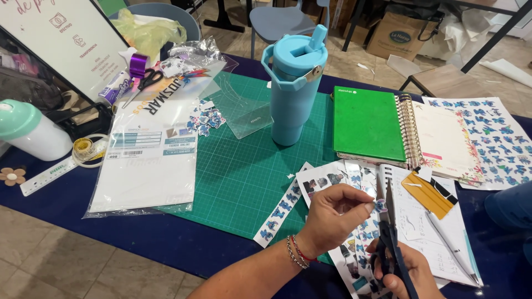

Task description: Cutting out small printed stickers from a sheet of paper using scissors

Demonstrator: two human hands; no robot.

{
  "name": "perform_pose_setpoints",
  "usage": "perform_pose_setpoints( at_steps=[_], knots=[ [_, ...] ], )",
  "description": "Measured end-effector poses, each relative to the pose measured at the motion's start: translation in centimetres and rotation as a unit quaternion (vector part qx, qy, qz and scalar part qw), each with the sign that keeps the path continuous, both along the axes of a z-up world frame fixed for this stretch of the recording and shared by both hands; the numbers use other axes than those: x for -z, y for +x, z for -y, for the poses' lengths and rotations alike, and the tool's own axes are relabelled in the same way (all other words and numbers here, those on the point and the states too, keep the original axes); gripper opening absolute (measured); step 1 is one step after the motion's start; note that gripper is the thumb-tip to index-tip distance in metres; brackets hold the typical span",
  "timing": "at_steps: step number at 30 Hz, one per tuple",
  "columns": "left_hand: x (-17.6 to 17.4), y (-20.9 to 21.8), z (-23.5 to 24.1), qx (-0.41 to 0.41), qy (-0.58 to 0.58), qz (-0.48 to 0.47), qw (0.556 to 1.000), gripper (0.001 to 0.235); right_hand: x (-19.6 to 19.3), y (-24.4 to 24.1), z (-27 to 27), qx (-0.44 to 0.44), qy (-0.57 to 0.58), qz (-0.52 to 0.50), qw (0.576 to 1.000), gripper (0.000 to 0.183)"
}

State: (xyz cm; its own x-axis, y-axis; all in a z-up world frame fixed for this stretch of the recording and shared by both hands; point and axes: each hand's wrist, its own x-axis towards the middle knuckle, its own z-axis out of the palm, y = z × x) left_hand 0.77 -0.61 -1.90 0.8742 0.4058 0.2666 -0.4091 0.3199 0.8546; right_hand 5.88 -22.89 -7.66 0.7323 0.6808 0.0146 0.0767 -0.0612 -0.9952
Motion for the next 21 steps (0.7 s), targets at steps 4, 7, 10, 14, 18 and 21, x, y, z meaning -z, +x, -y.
perform_pose_setpoints(
  at_steps=[4,7,10,14,18,21],
  knots=[
    [0.6,0.7,-0.1,-0.011,-0.008,0.016,1.0,0.008,0.5,1.1,0.7,-0.029,-0.014,0.026,0.999,0.073],
    [0.9,1.2,-0.8,-0.05,0.018,0.017,0.998,0.007,4.4,3.8,3.0,-0.09,-0.02,0.034,0.995,0.064],
    [-0.6,0.8,-4.3,-0.115,0.045,0.015,0.992,0.014,8.5,10.8,4.8,-0.146,-0.009,0.031,0.989,0.059],
    [-3.7,-0.9,-14.4,-0.314,0.16,-0.006,0.936,0.011,14.2,20.0,3.8,-0.142,0.03,0.066,0.987,0.052],
    [3.3,0.5,-29.2,-0.395,0.286,-0.098,0.868,0.013,18.3,23.6,1.7,-0.091,0.062,0.082,0.991,0.046],
    [6.7,1.7,-36.7,-0.411,0.345,-0.274,0.798,0.015,20.0,24.4,2.0,-0.039,0.062,0.091,0.993,0.041]
  ],
)
